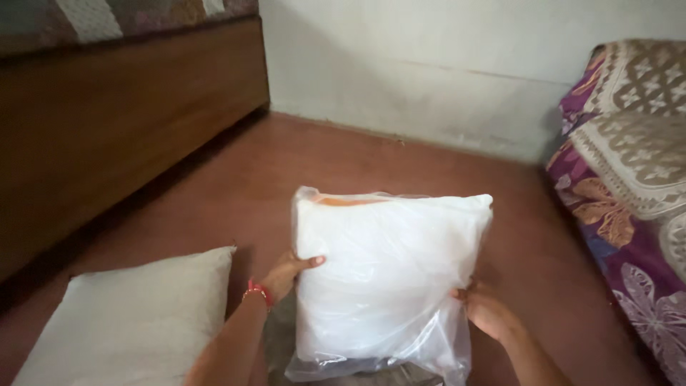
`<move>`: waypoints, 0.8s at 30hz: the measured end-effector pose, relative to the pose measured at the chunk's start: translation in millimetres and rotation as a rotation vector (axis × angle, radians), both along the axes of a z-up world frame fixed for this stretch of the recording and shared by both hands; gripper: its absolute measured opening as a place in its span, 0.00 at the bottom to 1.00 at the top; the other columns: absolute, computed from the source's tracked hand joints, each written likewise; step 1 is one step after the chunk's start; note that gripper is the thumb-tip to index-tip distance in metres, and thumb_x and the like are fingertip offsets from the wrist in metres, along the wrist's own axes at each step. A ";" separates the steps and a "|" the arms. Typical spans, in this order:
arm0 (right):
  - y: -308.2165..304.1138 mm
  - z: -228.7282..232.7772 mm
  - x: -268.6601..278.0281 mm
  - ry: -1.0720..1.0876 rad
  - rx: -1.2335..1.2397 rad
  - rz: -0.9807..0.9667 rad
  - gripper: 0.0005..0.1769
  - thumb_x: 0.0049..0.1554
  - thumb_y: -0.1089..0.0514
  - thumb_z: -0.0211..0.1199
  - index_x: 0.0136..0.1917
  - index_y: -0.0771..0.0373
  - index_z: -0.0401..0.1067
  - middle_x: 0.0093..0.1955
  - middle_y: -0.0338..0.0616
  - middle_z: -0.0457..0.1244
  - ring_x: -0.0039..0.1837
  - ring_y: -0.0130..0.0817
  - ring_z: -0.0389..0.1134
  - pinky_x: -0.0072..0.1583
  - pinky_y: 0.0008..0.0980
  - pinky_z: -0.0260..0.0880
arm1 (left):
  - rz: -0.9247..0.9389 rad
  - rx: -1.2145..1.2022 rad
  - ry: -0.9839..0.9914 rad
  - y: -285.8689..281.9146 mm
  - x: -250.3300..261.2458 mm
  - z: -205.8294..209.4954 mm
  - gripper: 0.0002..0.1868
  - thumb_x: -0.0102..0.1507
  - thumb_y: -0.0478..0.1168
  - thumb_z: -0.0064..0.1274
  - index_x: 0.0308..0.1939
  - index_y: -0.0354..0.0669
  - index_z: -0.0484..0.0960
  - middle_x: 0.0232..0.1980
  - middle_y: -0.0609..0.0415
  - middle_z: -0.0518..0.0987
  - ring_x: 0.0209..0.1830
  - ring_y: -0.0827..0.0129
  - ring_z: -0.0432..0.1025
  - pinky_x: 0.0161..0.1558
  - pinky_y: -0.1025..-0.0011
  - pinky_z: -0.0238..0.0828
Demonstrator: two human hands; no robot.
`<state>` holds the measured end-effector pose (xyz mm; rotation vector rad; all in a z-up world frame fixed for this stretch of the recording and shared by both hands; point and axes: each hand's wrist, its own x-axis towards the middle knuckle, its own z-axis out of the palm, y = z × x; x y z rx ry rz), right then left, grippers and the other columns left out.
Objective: The person unzips a decorative pillow cover and removes a white pillow insert. They then place a new pillow insert, still inside a clear plastic packaging bag, into the cover and zip it closed.
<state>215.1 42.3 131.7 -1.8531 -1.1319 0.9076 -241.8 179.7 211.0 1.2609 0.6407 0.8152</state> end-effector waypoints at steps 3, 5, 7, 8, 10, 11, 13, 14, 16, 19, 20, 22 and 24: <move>-9.5 42.8 -11.3 -0.072 0.219 0.121 0.41 0.57 0.43 0.61 0.77 0.64 0.59 0.69 0.44 0.64 0.69 0.39 0.62 0.67 0.38 0.64 | 0.173 -0.057 0.034 -5.9 -2.2 31.7 0.41 0.51 0.45 0.68 0.66 0.36 0.70 0.57 0.44 0.82 0.57 0.57 0.78 0.56 0.61 0.78; -11.5 73.8 -25.4 0.338 0.337 0.116 0.46 0.50 0.46 0.68 0.77 0.61 0.55 0.72 0.41 0.62 0.72 0.37 0.60 0.69 0.37 0.60 | 0.227 -0.006 -0.069 -14.0 -3.2 51.0 0.41 0.50 0.41 0.68 0.64 0.41 0.67 0.55 0.48 0.80 0.55 0.61 0.78 0.54 0.60 0.79; -9.9 96.6 -39.8 0.493 0.452 0.103 0.51 0.47 0.49 0.72 0.77 0.60 0.53 0.73 0.40 0.60 0.73 0.37 0.58 0.70 0.38 0.57 | 0.262 0.012 -0.125 -21.6 -1.5 64.5 0.35 0.51 0.40 0.67 0.61 0.40 0.71 0.52 0.49 0.81 0.50 0.64 0.78 0.50 0.61 0.80; -10.3 101.8 -46.1 0.443 0.509 0.089 0.52 0.46 0.50 0.73 0.77 0.59 0.52 0.72 0.41 0.59 0.73 0.37 0.57 0.70 0.38 0.56 | 0.269 0.003 -0.126 -23.2 -0.6 70.3 0.31 0.53 0.42 0.66 0.58 0.37 0.75 0.49 0.48 0.83 0.47 0.63 0.79 0.47 0.61 0.80; -13.7 107.4 -48.4 0.443 0.540 0.041 0.49 0.47 0.52 0.73 0.77 0.59 0.54 0.71 0.42 0.60 0.72 0.37 0.58 0.70 0.38 0.57 | 0.335 0.018 -0.088 -28.8 0.0 78.0 0.24 0.57 0.45 0.64 0.53 0.35 0.82 0.44 0.48 0.85 0.40 0.65 0.79 0.42 0.64 0.77; -11.1 110.1 -47.3 0.494 0.513 0.007 0.45 0.49 0.53 0.72 0.76 0.60 0.57 0.71 0.42 0.62 0.72 0.36 0.59 0.70 0.37 0.58 | 0.393 0.044 -0.050 -30.5 0.6 82.6 0.22 0.60 0.47 0.63 0.51 0.35 0.84 0.41 0.49 0.85 0.37 0.67 0.77 0.38 0.65 0.74; -8.9 113.3 -43.6 0.576 0.525 -0.019 0.37 0.51 0.54 0.71 0.70 0.62 0.63 0.66 0.42 0.65 0.67 0.35 0.64 0.66 0.36 0.63 | 0.466 0.051 -0.046 -33.3 -1.3 91.2 0.20 0.62 0.50 0.60 0.47 0.35 0.87 0.38 0.51 0.85 0.33 0.69 0.77 0.36 0.68 0.73; -7.5 119.8 -36.2 0.607 0.568 -0.017 0.31 0.51 0.54 0.71 0.66 0.62 0.67 0.61 0.43 0.67 0.62 0.35 0.67 0.63 0.36 0.67 | 0.474 0.038 -0.083 -33.0 -0.4 96.0 0.20 0.63 0.51 0.59 0.45 0.36 0.87 0.37 0.52 0.85 0.32 0.70 0.77 0.36 0.69 0.74; -7.0 126.3 -27.9 0.549 0.635 -0.060 0.21 0.52 0.57 0.73 0.56 0.63 0.70 0.53 0.41 0.68 0.54 0.33 0.68 0.55 0.34 0.68 | 0.499 0.036 -0.115 -33.0 -0.3 101.9 0.21 0.64 0.53 0.57 0.44 0.36 0.87 0.36 0.53 0.85 0.32 0.71 0.77 0.36 0.70 0.74; -10.8 133.4 -25.3 0.360 0.713 -0.227 0.16 0.55 0.58 0.76 0.44 0.61 0.67 0.43 0.38 0.66 0.44 0.29 0.64 0.44 0.32 0.64 | 0.542 0.035 -0.130 -33.7 -5.4 105.4 0.23 0.66 0.55 0.55 0.45 0.36 0.87 0.37 0.53 0.84 0.32 0.72 0.76 0.36 0.71 0.73; -9.3 136.9 -29.9 0.348 0.756 -0.303 0.15 0.54 0.57 0.76 0.43 0.60 0.68 0.41 0.37 0.65 0.42 0.30 0.64 0.44 0.31 0.65 | 0.548 0.017 -0.156 -31.2 -11.2 106.6 0.22 0.65 0.55 0.54 0.45 0.37 0.87 0.37 0.55 0.85 0.32 0.73 0.76 0.37 0.71 0.73; -9.4 149.6 -33.1 0.269 0.792 -0.372 0.14 0.54 0.55 0.74 0.42 0.58 0.69 0.40 0.35 0.65 0.42 0.28 0.64 0.44 0.29 0.65 | 0.544 0.030 -0.199 -22.0 -15.4 101.8 0.22 0.65 0.55 0.54 0.44 0.38 0.86 0.37 0.57 0.85 0.32 0.75 0.76 0.37 0.72 0.74; -10.0 159.9 -33.3 0.135 0.778 -0.360 0.12 0.56 0.52 0.73 0.44 0.56 0.71 0.41 0.32 0.65 0.44 0.23 0.63 0.45 0.26 0.64 | 0.524 0.090 -0.229 -2.9 -15.0 89.0 0.22 0.65 0.54 0.56 0.43 0.36 0.86 0.36 0.58 0.84 0.32 0.76 0.75 0.36 0.73 0.74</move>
